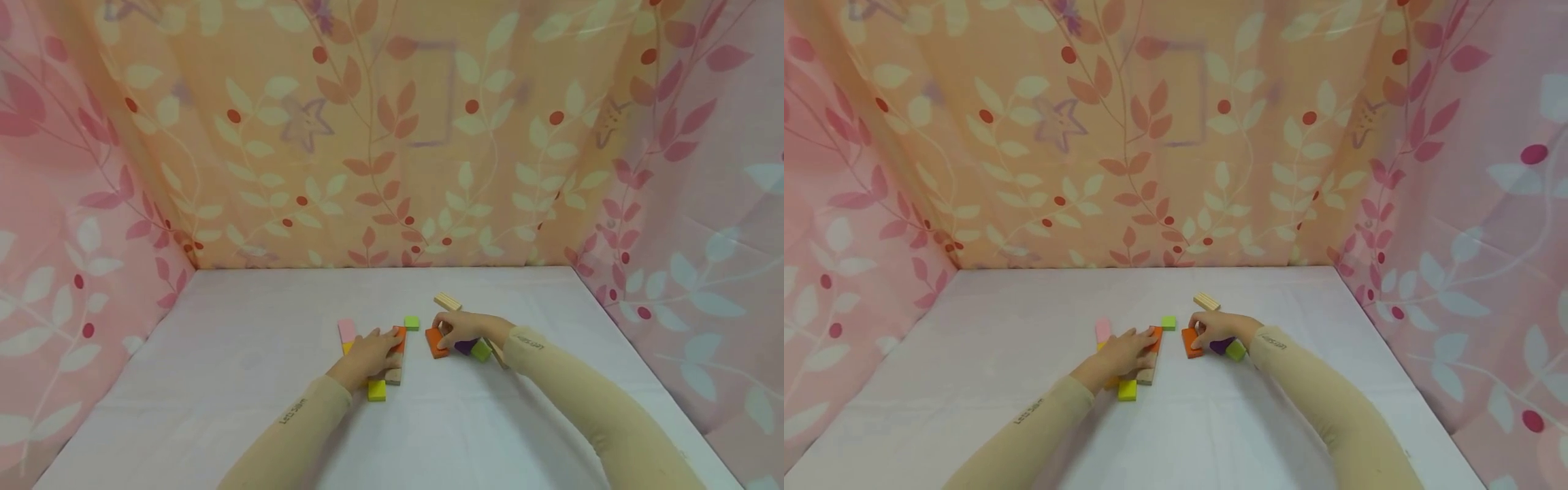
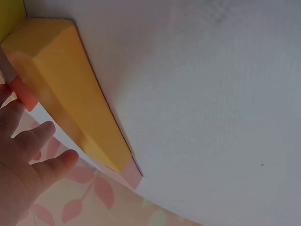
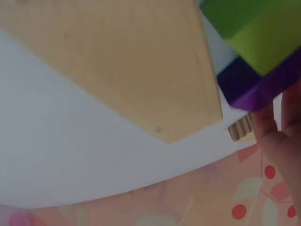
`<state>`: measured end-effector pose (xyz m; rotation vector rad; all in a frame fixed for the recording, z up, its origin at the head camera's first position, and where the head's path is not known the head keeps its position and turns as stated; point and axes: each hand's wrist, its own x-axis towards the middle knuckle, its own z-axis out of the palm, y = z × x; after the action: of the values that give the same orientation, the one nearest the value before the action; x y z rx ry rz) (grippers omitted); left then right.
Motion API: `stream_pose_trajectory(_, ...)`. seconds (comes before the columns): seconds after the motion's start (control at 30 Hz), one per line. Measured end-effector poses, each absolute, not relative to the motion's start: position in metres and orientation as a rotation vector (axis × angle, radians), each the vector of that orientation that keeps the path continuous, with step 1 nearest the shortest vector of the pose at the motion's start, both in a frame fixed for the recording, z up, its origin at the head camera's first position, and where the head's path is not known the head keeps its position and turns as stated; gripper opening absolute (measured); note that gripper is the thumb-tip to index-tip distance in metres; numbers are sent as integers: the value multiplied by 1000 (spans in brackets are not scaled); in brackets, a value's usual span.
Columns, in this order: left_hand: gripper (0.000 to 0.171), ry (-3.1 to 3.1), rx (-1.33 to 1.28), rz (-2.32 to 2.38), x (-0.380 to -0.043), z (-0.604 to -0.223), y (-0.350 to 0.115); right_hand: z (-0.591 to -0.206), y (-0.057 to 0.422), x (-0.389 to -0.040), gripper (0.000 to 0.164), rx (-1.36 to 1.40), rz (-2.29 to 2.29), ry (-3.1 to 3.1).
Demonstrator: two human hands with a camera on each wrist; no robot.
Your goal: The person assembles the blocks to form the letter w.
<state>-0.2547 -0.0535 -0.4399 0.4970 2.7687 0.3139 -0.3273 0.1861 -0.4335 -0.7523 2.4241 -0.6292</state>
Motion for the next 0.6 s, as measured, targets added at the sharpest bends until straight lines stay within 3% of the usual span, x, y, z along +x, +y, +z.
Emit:
stream_pose_trajectory(0.13,62,2771,494,324,-255,-440,-54,-434,183,-328,38,-769,-630,2468)
stream_pose_trajectory(0.6,62,2757,495,335,-256,-441,-53,-435,174,-329,35,-724,-609,2525)
